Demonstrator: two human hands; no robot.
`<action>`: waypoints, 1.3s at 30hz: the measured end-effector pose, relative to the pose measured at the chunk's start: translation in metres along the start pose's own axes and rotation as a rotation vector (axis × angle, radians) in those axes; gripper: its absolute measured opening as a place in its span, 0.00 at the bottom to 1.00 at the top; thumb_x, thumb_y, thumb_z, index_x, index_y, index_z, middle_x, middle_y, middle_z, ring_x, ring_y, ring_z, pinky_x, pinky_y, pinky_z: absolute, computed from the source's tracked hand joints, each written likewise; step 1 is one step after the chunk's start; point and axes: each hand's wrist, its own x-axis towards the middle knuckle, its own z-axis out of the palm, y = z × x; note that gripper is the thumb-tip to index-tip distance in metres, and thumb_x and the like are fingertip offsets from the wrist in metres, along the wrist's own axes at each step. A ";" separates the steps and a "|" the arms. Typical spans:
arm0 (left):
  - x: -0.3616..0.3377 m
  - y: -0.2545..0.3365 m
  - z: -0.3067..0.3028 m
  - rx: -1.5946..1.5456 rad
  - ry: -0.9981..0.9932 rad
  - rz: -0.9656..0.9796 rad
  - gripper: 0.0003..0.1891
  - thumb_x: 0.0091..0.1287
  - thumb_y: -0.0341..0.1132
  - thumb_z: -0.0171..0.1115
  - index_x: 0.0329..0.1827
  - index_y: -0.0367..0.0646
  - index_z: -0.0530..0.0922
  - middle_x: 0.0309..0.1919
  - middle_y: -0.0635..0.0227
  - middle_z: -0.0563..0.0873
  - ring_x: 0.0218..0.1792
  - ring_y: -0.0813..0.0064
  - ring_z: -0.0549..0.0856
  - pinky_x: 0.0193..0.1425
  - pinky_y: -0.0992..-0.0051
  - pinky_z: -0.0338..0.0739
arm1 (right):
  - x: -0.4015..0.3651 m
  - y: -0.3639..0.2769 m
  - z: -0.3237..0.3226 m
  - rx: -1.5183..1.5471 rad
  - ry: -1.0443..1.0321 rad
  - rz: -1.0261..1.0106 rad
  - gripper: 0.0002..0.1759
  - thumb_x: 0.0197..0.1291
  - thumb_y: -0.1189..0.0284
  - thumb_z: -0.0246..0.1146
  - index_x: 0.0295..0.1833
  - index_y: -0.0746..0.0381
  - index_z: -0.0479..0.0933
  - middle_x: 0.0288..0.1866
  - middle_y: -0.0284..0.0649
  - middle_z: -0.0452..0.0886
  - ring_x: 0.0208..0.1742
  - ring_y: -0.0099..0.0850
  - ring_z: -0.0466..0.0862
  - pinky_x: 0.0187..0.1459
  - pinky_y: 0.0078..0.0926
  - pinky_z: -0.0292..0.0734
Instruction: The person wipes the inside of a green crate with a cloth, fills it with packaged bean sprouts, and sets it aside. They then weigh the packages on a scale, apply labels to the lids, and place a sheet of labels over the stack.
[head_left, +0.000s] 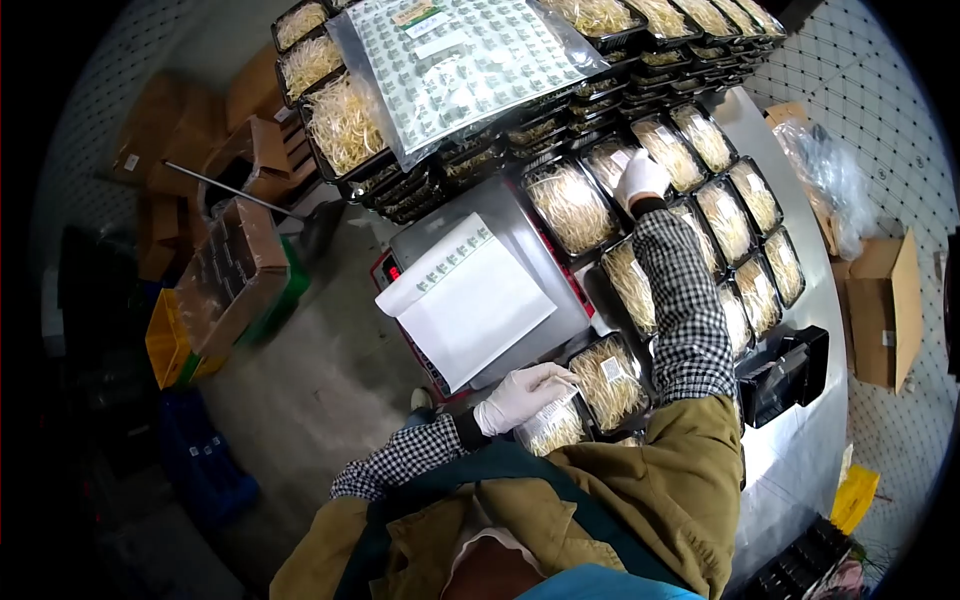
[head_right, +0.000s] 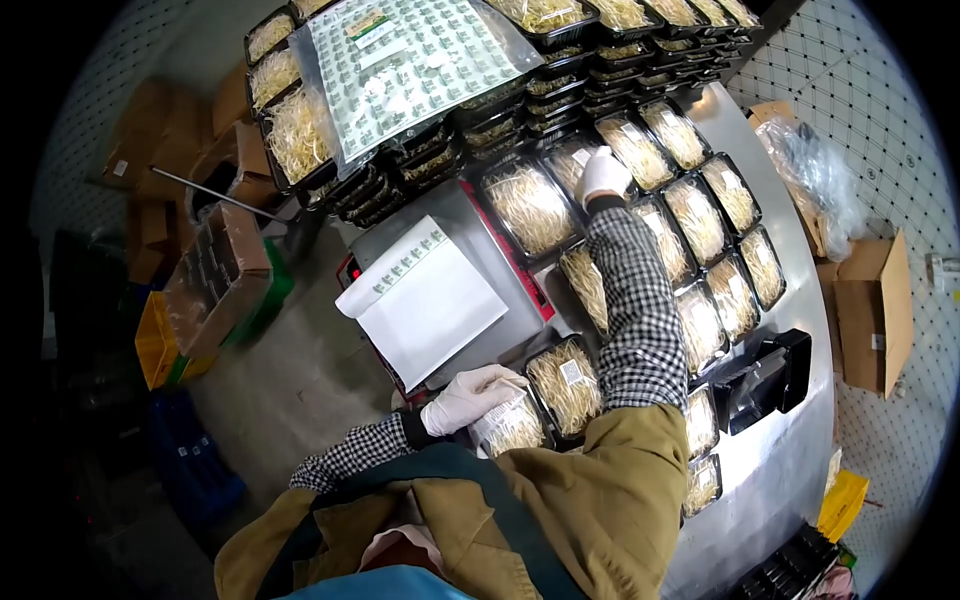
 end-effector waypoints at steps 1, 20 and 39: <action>0.001 -0.006 0.001 -0.090 0.017 0.097 0.09 0.66 0.31 0.59 0.48 0.41 0.80 0.39 0.69 0.84 0.43 0.84 0.80 0.50 0.81 0.74 | -0.012 0.013 0.002 0.069 0.052 -0.005 0.25 0.61 0.67 0.57 0.62 0.62 0.61 0.39 0.47 0.84 0.40 0.38 0.86 0.40 0.35 0.79; 0.000 -0.031 -0.004 -0.178 -0.055 -0.123 0.14 0.64 0.37 0.65 0.47 0.36 0.80 0.33 0.71 0.85 0.33 0.83 0.81 0.38 0.81 0.77 | -0.248 0.041 -0.035 1.071 -0.571 -0.114 0.09 0.61 0.67 0.62 0.33 0.58 0.83 0.28 0.35 0.83 0.31 0.21 0.80 0.34 0.23 0.75; -0.058 -0.035 -0.027 0.056 -0.300 0.193 0.16 0.63 0.32 0.61 0.54 0.44 0.79 0.54 0.66 0.80 0.54 0.78 0.77 0.60 0.76 0.69 | -0.025 -0.063 0.030 0.143 -0.123 0.010 0.41 0.47 0.39 0.61 0.51 0.65 0.79 0.49 0.56 0.81 0.53 0.48 0.80 0.53 0.39 0.75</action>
